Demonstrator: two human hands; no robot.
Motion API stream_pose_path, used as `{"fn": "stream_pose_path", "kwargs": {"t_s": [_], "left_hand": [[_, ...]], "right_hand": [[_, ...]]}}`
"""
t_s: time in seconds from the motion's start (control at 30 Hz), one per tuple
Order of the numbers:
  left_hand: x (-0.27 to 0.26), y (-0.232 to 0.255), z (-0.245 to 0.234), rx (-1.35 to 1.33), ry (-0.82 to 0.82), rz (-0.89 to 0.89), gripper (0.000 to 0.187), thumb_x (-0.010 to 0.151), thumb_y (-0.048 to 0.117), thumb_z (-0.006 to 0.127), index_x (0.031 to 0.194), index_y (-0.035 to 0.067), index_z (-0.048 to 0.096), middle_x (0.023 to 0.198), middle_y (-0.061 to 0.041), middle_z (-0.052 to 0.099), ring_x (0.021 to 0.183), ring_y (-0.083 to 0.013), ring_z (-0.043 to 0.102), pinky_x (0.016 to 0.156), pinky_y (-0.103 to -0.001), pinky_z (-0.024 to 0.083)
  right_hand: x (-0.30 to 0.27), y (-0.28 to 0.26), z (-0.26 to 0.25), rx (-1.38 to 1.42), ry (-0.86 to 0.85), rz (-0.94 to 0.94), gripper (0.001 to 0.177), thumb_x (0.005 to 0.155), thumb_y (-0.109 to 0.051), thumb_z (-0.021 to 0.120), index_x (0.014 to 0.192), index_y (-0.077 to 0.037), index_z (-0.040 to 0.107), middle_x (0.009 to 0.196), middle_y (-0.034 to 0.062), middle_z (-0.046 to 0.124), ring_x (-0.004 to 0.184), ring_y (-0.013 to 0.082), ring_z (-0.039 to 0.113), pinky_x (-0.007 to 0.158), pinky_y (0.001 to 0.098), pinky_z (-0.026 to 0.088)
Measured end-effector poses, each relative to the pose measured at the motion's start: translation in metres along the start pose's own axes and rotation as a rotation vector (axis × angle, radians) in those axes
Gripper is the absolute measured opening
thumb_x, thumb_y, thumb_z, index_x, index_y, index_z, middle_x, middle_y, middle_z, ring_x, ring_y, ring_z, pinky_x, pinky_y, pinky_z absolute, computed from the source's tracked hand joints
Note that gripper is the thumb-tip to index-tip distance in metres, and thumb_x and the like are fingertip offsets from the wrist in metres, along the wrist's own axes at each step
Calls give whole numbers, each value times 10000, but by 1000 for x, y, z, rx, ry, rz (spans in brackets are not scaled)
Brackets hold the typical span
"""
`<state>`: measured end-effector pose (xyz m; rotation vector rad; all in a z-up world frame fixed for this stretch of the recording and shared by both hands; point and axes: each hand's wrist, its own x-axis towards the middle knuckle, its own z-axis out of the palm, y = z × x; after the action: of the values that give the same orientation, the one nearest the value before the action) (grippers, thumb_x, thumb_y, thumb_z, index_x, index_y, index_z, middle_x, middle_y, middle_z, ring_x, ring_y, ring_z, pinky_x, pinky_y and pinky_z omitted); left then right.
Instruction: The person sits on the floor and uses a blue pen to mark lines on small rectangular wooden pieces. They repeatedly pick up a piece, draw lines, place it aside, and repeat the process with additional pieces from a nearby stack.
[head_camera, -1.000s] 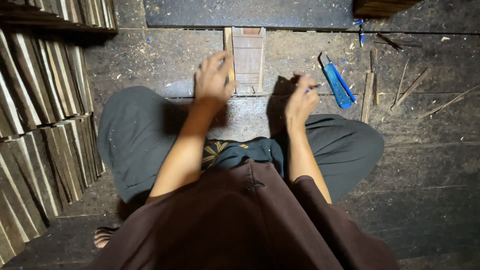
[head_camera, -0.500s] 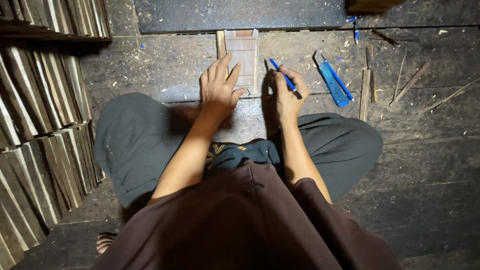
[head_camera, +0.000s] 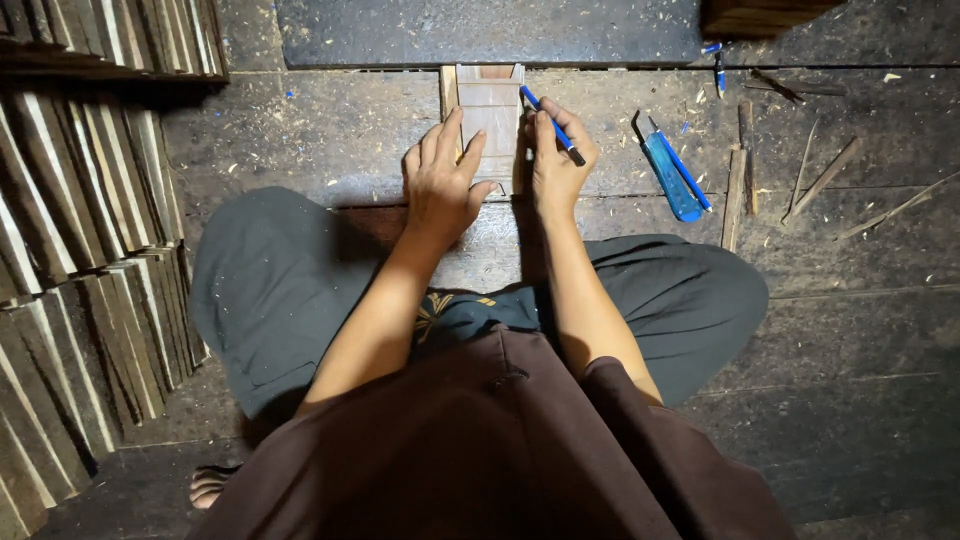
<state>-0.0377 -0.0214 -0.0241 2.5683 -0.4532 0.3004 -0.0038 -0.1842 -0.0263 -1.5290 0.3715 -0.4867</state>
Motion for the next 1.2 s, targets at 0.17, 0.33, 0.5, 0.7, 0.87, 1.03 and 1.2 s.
{"fn": "stream_pose_path", "kwargs": {"t_s": [0.17, 0.33, 0.5, 0.7, 0.87, 1.03, 1.2], "left_hand": [[2, 3, -9, 40, -8, 9, 739, 733, 421, 897, 1351, 113, 631, 1530, -207, 458, 1296, -392, 526, 954, -539, 454], [2, 3, -6, 59, 7, 1, 769, 707, 439, 905, 1352, 120, 634, 1532, -185, 464, 1307, -371, 528, 959, -522, 452], [2, 1, -5, 32, 12, 8, 708, 809, 521, 761, 1366, 105, 628, 1544, -163, 458, 1322, -369, 519, 943, -532, 448], [4, 0, -5, 21, 24, 26, 675, 862, 562, 708, 1346, 94, 643, 1539, -158, 469, 1325, -364, 518, 952, -537, 444], [6, 5, -11, 68, 10, 6, 748, 678, 393, 920, 1322, 110, 667, 1541, -137, 478, 1328, -323, 529, 938, -507, 417], [8, 8, -11, 95, 82, -11, 604, 747, 437, 768, 1265, 130, 717, 1498, -101, 536, 1302, -338, 538, 939, -518, 368], [8, 8, -7, 115, 118, -50, 572, 692, 412, 789, 1208, 167, 762, 1439, -56, 598, 1280, -361, 547, 946, -560, 332]], "right_hand": [[-2, -12, 3, 51, -20, 96, 217, 945, -136, 702, 1103, 4, 750, 926, 120, 775, 801, 155, 729, 771, 258, 614], [2, -7, 7, 135, -9, 114, 222, 955, -108, 696, 1115, 41, 730, 934, 154, 766, 810, 178, 735, 778, 270, 631], [5, -10, 9, 129, -22, 98, 220, 958, -120, 694, 1113, 30, 734, 939, 158, 770, 826, 181, 744, 797, 286, 645], [6, -2, 4, -25, -36, 0, 220, 959, -170, 694, 1101, -13, 756, 1059, 113, 771, 989, 174, 724, 903, 286, 595], [7, -4, 2, 0, -64, -23, 212, 969, -155, 698, 1107, -5, 754, 1074, 123, 763, 983, 172, 720, 887, 284, 599], [13, -7, 3, -63, -88, -51, 209, 975, -151, 685, 1108, -5, 752, 1063, 108, 763, 989, 171, 717, 897, 283, 592], [36, -1, -3, -257, -176, -245, 88, 966, -105, 681, 985, -65, 757, 984, 110, 775, 897, 201, 736, 815, 312, 610]]}}
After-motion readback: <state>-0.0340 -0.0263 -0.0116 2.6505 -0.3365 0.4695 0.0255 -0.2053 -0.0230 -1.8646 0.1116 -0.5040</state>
